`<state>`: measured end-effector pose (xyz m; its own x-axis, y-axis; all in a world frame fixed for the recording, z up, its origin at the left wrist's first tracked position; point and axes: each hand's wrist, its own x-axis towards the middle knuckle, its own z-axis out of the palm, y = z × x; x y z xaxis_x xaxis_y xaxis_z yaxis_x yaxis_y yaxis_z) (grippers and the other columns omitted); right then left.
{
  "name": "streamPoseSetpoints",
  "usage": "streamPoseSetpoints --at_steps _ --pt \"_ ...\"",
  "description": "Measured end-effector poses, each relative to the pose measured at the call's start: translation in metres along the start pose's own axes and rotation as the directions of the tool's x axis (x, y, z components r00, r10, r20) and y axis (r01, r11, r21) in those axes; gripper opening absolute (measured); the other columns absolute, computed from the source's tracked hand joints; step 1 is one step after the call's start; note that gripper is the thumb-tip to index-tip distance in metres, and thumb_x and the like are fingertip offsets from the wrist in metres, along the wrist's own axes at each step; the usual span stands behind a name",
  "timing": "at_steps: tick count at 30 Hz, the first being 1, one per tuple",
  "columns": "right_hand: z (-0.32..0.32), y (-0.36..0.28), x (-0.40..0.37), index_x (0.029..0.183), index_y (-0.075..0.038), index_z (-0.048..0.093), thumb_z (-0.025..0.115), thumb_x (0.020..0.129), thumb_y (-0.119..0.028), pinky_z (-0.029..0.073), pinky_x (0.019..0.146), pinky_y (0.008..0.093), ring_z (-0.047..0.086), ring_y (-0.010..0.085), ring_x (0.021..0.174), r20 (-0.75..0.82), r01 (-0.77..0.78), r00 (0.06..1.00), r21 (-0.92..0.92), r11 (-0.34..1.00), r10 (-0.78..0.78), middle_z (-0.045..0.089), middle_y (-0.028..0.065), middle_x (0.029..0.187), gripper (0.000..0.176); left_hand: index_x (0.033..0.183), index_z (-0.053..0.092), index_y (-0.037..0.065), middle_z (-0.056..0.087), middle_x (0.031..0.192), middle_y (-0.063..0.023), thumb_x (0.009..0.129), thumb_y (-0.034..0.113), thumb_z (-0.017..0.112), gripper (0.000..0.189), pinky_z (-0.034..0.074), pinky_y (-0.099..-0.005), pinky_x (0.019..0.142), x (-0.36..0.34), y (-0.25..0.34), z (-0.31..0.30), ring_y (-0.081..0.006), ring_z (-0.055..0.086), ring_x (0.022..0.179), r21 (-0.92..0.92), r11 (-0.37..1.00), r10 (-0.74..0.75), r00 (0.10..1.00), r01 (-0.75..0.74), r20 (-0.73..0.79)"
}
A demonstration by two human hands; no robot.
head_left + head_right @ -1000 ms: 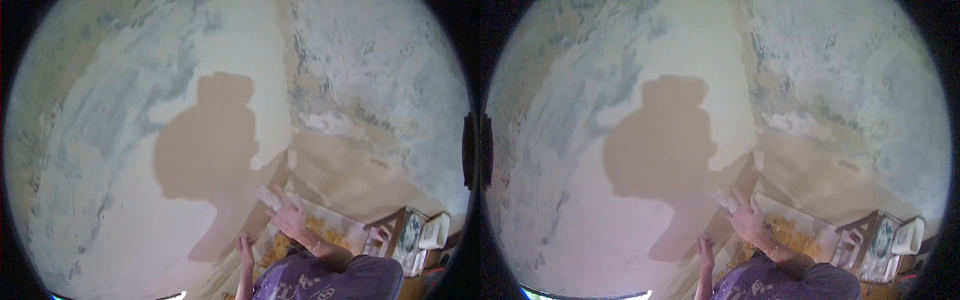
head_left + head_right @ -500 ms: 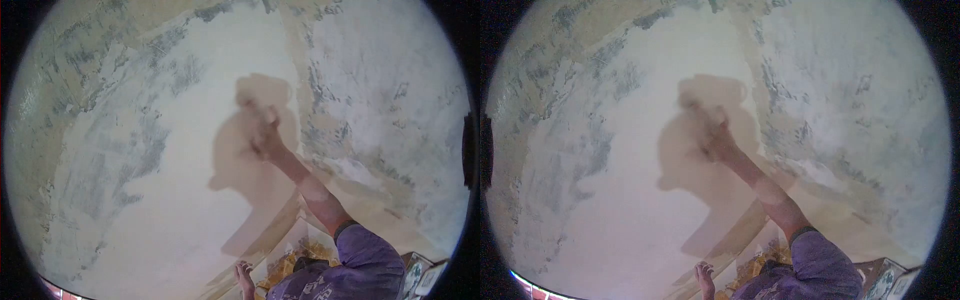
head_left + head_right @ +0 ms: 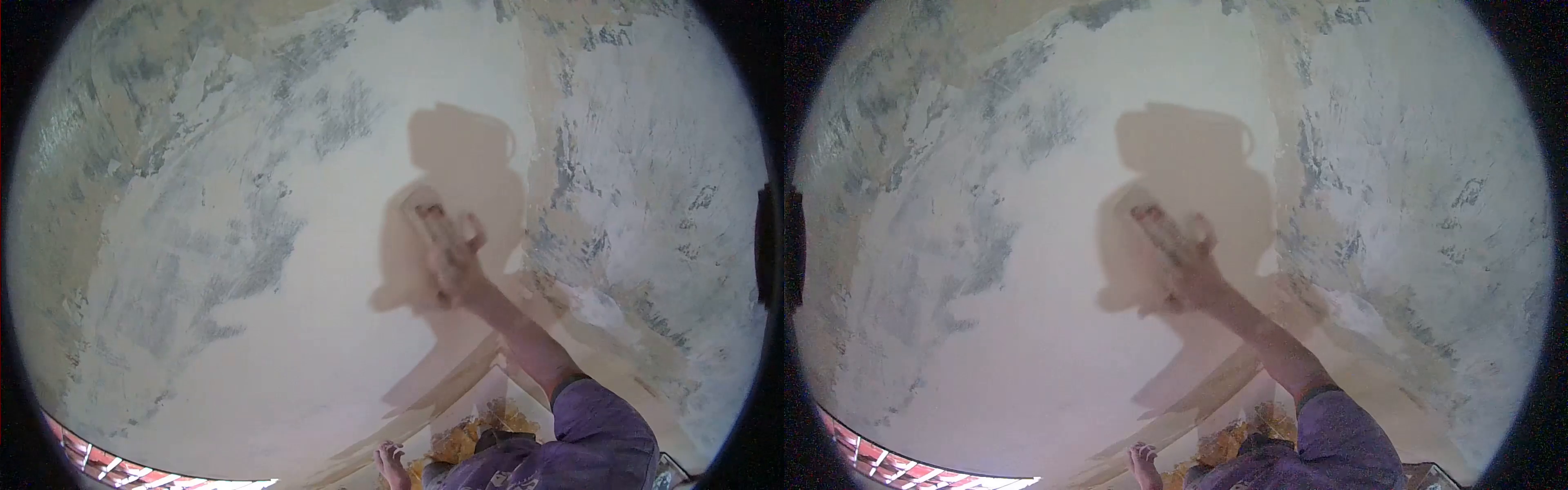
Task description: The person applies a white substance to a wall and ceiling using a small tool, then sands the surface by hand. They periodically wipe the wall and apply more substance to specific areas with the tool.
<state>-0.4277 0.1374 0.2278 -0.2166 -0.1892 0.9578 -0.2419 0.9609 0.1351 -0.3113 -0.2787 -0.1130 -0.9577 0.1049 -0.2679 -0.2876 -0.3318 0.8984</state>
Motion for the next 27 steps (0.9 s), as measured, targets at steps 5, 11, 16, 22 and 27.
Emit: streamPoseSetpoints --at_steps 5,11,16,22,27 --pt "0.002 -0.034 0.005 0.145 0.000 0.029 0.037 0.091 -0.068 0.007 0.109 0.0616 0.033 0.0376 0.141 -0.094 -0.120 0.987 0.127 0.985 0.133 0.032 0.0266 0.151 0.087 0.121 0.056 0.004 0.055 0.121 -0.0101 0.099 0.015 0.050 0.025 0.049 -0.0325 0.082 0.013 0.003 -0.020 -0.0184 0.059 0.100 0.195 0.971 0.129 0.990 -0.137 0.056" --pt "-0.011 -0.034 -0.002 0.151 0.002 0.019 0.045 0.091 -0.061 0.000 0.113 0.0531 0.024 0.0306 0.145 0.038 -0.356 0.935 0.098 0.929 0.354 0.028 0.0238 0.154 0.090 0.114 0.060 0.003 0.059 0.111 -0.0065 0.098 0.016 0.054 0.021 0.050 -0.0311 0.076 0.015 0.041 -0.038 -0.0170 0.059 0.097 0.124 0.992 -0.036 0.996 0.026 0.082" --pt "0.037 -0.094 -0.030 0.153 -0.001 0.012 0.039 0.090 -0.069 -0.007 0.114 0.0536 0.017 0.0293 0.147 0.073 -0.295 0.955 0.089 0.952 0.289 0.015 0.0233 0.159 0.096 0.103 0.063 0.004 0.061 0.103 -0.0057 0.096 0.022 0.058 0.020 0.048 -0.0298 0.072 0.003 0.075 -0.055 -0.0148 0.058 0.094 0.282 0.958 0.018 0.995 -0.046 0.102" --pt "0.011 -0.087 -0.013 0.152 0.002 0.001 0.038 0.092 -0.066 0.004 0.114 0.0544 0.022 0.0304 0.142 0.024 -0.554 0.831 0.119 0.824 0.556 0.018 0.0230 0.154 0.097 0.095 0.061 0.003 0.060 0.098 -0.0076 0.099 0.023 0.055 0.021 0.046 -0.0339 0.078 0.000 0.141 -0.048 -0.0191 0.057 0.089 0.412 0.840 0.257 0.928 -0.353 0.269" --pt "0.049 -0.150 -0.036 0.153 -0.001 0.000 0.040 0.094 -0.060 0.010 0.112 0.0518 0.026 0.0286 0.137 0.014 -0.321 0.947 0.005 0.947 0.321 0.023 0.0206 0.149 0.092 0.096 0.059 0.002 0.060 0.094 -0.0114 0.099 0.022 0.054 0.021 0.045 -0.0378 0.082 -0.008 0.210 -0.027 -0.0246 0.057 0.088 0.353 0.603 0.653 0.697 -0.716 0.297"
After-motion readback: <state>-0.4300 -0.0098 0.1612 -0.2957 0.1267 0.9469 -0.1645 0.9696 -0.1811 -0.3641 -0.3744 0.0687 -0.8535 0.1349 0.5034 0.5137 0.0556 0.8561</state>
